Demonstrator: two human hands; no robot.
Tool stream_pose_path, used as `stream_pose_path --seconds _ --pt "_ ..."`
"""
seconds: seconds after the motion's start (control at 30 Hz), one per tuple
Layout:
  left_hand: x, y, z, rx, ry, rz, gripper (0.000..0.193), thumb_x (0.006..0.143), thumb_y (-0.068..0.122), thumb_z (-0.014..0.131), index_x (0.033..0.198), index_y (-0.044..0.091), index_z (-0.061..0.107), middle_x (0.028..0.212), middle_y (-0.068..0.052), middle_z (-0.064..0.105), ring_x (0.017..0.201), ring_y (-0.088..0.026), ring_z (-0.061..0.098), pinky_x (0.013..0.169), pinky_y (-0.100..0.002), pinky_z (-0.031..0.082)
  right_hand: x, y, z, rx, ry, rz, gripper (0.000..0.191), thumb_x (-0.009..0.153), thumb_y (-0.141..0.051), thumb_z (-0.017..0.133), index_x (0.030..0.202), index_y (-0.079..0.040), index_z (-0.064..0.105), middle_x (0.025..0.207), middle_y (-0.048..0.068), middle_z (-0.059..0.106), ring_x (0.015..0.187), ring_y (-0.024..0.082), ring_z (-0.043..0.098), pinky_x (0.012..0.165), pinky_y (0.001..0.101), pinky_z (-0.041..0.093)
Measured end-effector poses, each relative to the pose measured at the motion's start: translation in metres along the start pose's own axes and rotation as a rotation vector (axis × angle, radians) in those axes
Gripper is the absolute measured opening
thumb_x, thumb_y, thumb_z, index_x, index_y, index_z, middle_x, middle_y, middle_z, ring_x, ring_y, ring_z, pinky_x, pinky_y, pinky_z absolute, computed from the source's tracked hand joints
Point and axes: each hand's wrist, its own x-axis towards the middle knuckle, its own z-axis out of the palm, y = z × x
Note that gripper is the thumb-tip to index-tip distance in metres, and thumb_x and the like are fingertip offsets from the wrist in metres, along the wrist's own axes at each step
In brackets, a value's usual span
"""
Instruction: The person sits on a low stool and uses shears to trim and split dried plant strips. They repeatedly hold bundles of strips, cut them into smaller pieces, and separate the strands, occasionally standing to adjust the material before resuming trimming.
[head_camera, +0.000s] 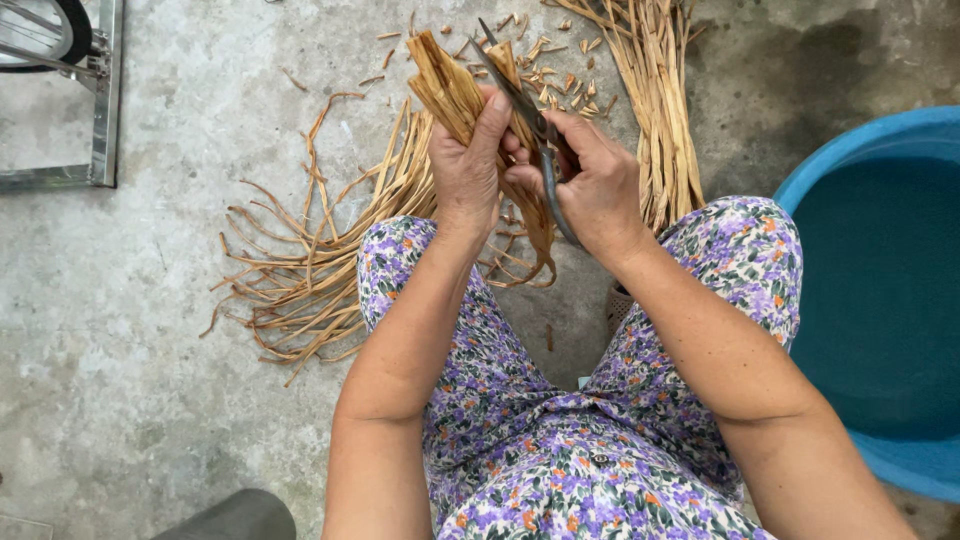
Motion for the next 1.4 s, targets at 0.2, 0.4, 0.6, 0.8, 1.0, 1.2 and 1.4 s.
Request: stream_pose_path --seconds 0.2,0.4,0.6,0.8,1.0,1.2,1.4 --pt "-0.001 0.003 0.000 0.022 -0.005 -0.023 0.014 0.101 0.017 0.071 0.104 0.005 0.066 0.080 -0.001 0.065 0.066 -0.007 0.060 0.059 -0.024 0.053 0.000 0.000 0.000 0.152 -0.083 0.143 0.046 0.085 -0.031 0.090 0.121 -0.008 0.072 0.098 0.005 0.079 0.085 0.012 0.077 0.074 0.0273 0.062" --pt "-0.001 0.009 -0.003 0.029 -0.084 -0.013 0.015 0.102 0.019 0.072 0.106 0.007 0.065 0.084 0.001 0.064 0.073 -0.008 0.059 0.064 -0.023 0.051 0.000 0.021 0.007 0.406 -0.119 0.285 0.047 0.086 -0.020 0.091 0.123 -0.008 0.066 0.095 0.003 0.072 0.083 0.009 0.068 0.074 0.0232 0.058" --pt "-0.004 0.014 -0.004 0.103 -0.166 -0.053 0.023 0.102 0.024 0.072 0.117 0.008 0.069 0.084 0.003 0.064 0.075 -0.007 0.059 0.066 -0.022 0.050 0.001 0.044 0.012 0.711 -0.157 0.331 0.045 0.092 -0.011 0.085 0.129 -0.008 0.060 0.104 0.002 0.072 0.093 0.010 0.071 0.080 0.0235 0.059" --pt "-0.004 0.002 -0.006 0.315 -0.192 -0.077 0.029 0.104 0.030 0.067 0.120 0.006 0.073 0.105 0.000 0.075 0.095 -0.009 0.069 0.081 -0.023 0.058 0.005 0.041 0.011 0.575 -0.045 0.272 0.043 0.095 -0.005 0.084 0.130 -0.007 0.059 0.103 0.003 0.071 0.094 0.011 0.070 0.079 0.0242 0.059" --pt "-0.004 -0.007 -0.004 0.436 -0.144 -0.153 0.027 0.107 0.029 0.059 0.119 0.006 0.069 0.100 -0.006 0.075 0.089 -0.014 0.075 0.074 -0.027 0.063 -0.001 0.026 0.006 0.726 0.043 0.166 0.036 0.101 -0.005 0.080 0.127 -0.009 0.055 0.102 0.002 0.072 0.094 0.011 0.074 0.082 0.0261 0.061" --pt "-0.016 -0.005 0.011 1.033 -0.234 -0.038 0.026 0.106 0.021 0.063 0.127 0.009 0.054 0.098 -0.007 0.076 0.088 -0.017 0.078 0.073 -0.030 0.063 0.003 0.027 0.006 0.674 0.076 0.095 0.046 0.096 0.005 0.081 0.130 -0.009 0.053 0.106 0.000 0.067 0.099 0.009 0.067 0.086 0.0213 0.058" --pt "-0.017 0.012 0.010 0.621 -0.467 0.077 0.042 0.100 0.019 0.071 0.135 0.010 0.050 0.119 -0.005 0.068 0.112 -0.021 0.068 0.096 -0.039 0.057 0.008 0.036 -0.006 0.979 0.046 0.301 0.038 0.098 0.008 0.078 0.125 -0.009 0.058 0.104 -0.001 0.066 0.093 0.007 0.065 0.080 0.0219 0.058"
